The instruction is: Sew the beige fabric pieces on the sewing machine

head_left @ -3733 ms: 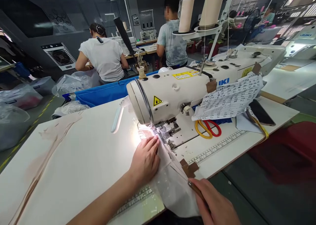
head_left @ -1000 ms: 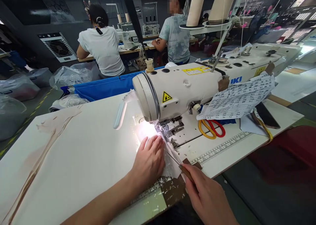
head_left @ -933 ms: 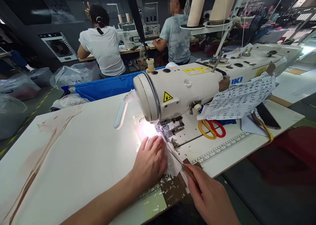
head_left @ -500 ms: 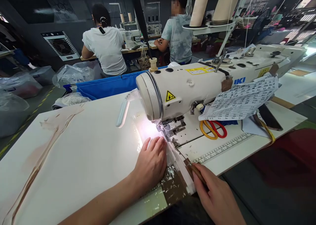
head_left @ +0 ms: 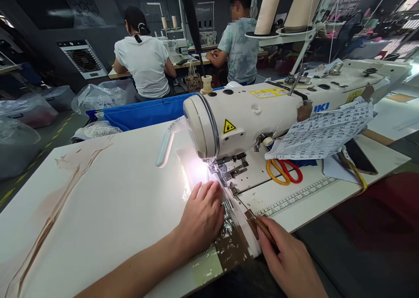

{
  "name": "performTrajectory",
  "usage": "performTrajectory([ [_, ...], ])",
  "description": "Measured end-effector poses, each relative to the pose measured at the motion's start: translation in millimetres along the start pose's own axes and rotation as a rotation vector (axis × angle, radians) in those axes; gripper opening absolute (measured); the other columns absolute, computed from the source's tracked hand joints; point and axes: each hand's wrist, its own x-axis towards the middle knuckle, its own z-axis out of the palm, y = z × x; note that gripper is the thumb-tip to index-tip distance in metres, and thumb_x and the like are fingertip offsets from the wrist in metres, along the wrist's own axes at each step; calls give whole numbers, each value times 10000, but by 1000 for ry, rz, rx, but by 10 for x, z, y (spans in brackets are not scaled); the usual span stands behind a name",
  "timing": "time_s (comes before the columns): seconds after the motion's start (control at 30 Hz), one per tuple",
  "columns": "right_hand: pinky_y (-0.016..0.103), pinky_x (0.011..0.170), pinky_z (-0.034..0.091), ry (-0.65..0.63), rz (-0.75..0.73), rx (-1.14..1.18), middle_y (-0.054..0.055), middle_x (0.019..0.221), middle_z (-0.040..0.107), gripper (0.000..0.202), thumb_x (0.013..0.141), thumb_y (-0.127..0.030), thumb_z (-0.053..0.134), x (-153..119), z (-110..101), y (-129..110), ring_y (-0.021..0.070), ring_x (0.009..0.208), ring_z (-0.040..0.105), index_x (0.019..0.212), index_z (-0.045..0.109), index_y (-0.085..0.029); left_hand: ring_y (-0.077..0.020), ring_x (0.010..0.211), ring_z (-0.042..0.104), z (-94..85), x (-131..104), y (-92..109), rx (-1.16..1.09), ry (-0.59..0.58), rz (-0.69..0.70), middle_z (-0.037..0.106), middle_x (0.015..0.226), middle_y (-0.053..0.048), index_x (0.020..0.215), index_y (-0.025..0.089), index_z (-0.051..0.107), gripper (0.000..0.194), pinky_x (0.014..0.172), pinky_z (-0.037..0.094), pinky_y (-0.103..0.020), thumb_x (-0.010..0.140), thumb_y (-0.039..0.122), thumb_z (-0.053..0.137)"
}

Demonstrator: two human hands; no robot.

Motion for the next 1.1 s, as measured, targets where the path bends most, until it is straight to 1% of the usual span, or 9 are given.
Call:
performTrajectory([
  [0.13, 150, 495, 566, -18, 41, 57, 50, 1038, 759, 290, 962, -266, 432, 13, -12, -17, 151, 768, 747, 1231, 533, -235, -320, 1167, 516, 10, -6, 0, -2, 1, -2, 583, 1255, -201, 1210, 28, 569, 384, 992, 425, -516, 939, 221, 377],
  [0.23, 195, 605, 600, -6, 76, 90, 61, 1109, 739, 340, 967, -276, 428, 17, -10, -50, 180, 872, 739, 1299, 496, -244, -322, 1164, 523, 16, -10, -8, 10, 14, 3, 586, 1248, -203, 1212, 26, 566, 385, 988, 430, -507, 940, 222, 375],
  [0.3, 237, 667, 611, 33, 98, 113, 78, 1147, 722, 349, 968, -301, 428, 15, -5, -79, 206, 933, 725, 1304, 503, -240, -322, 1166, 527, 16, -9, -16, 23, 11, 7, 583, 1255, -201, 1212, 35, 566, 383, 987, 433, -498, 943, 222, 369],
  [0.4, 262, 707, 612, 64, 82, 150, 74, 1133, 723, 314, 962, -309, 446, 21, -1, -129, 209, 923, 722, 1253, 551, -257, -330, 1173, 527, 21, -3, -32, 28, 6, 7, 583, 1258, -198, 1215, 36, 564, 381, 984, 435, -500, 943, 218, 369],
  [0.57, 241, 661, 591, 107, -4, 173, 72, 1013, 725, 252, 957, -272, 442, 74, 32, -201, 192, 862, 713, 1153, 601, -264, -332, 1176, 525, 42, 20, -72, 13, 12, -2, 577, 1264, -206, 1220, 37, 558, 382, 978, 440, -517, 943, 211, 359],
  [0.7, 231, 672, 563, 91, -160, 139, 54, 915, 699, 255, 959, -211, 434, 165, 92, -253, 168, 828, 693, 1171, 571, -253, -329, 1158, 523, 26, 62, -108, 5, 17, -15, 573, 1244, -211, 1206, 34, 550, 376, 962, 456, -512, 935, 204, 352],
  [0.8, 218, 605, 531, 85, -269, 132, 25, 828, 675, 256, 952, -162, 423, 254, 156, -303, 139, 696, 666, 1159, 554, -236, -294, 1099, 536, -5, 107, -127, -46, 21, -53, 584, 1176, -182, 1160, 78, 551, 328, 917, 491, -479, 929, 182, 343],
  [0.97, 213, 494, 458, 104, -341, -32, 33, 803, 676, 252, 956, -158, 403, 397, 288, -376, 125, 608, 638, 1129, 584, -188, -225, 869, 546, 9, 152, -164, -133, -5, -131, 570, 1003, -119, 1023, 129, 554, 247, 754, 542, -414, 935, 177, 328],
  [1.1, 218, 450, 449, 181, -371, -172, 61, 822, 712, 290, 955, -162, 371, 499, 369, -417, 126, 563, 649, 1057, 641, -141, -245, 929, 546, 49, 140, -200, -156, 13, -108, 566, 1015, -131, 1019, 131, 571, 260, 789, 543, -431, 918, 182, 336],
])
